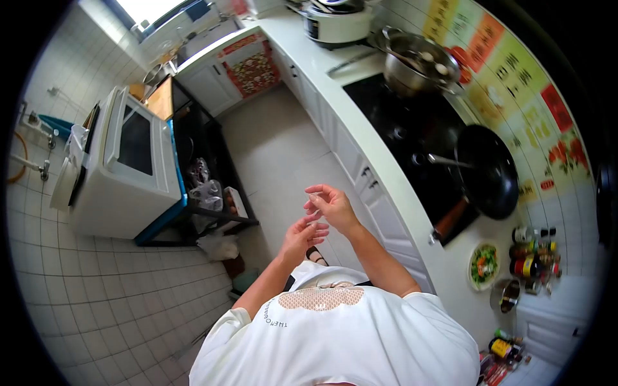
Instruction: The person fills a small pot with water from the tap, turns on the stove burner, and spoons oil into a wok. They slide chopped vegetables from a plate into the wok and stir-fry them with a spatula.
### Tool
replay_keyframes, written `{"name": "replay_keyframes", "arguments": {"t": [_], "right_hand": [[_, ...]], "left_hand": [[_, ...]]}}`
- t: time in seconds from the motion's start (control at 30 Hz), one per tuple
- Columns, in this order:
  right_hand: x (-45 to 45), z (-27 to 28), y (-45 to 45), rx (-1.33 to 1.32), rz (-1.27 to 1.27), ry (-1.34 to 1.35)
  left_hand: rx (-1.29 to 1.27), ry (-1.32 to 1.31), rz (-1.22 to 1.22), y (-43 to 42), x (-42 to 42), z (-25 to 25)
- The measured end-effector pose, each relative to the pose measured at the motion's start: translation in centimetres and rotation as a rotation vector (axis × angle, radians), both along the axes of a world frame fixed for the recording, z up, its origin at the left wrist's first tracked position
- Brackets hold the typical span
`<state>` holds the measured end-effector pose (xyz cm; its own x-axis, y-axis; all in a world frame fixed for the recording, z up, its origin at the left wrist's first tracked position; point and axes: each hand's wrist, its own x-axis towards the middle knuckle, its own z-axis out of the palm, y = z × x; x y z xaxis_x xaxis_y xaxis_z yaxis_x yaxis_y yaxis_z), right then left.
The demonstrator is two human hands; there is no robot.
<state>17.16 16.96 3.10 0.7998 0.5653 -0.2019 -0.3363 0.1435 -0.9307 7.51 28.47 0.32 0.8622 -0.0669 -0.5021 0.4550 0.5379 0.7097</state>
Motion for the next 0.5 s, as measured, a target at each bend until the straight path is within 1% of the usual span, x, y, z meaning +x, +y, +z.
{"name": "replay_keyframes", "arguments": {"t": [0.1, 0.17, 0.23, 0.3, 0.4, 0.5], "right_hand": [[4.1, 1.1, 5.8, 0.039, 0.028, -0.018], [6.2, 1.5, 8.5, 0.047, 0.03, -0.013], [9.2, 1.7, 10.7, 0.059, 0.031, -0.029], [12.3, 1.8, 12.9, 0.046, 0.041, -0.018], [18.2, 1.3, 16.6, -0.009, 0.071, -0.038], [24.8, 1.4, 21.6, 0.033, 0.179, -0.077]], "left_hand": [[-0.027, -0.076, 0.088, 5.8, 4.6, 1.6], [0.016, -0.116, 0.138, 8.7, 7.5, 2.7], [0.008, -0.135, 0.154, 11.0, 10.1, 2.9], [-0.087, -0.133, 0.176, 12.6, 13.0, 2.9], [-0.097, -0.142, 0.228, 15.9, 18.4, 2.6], [-0.074, -0.149, 0.301, 20.0, 23.9, 2.8]]}}
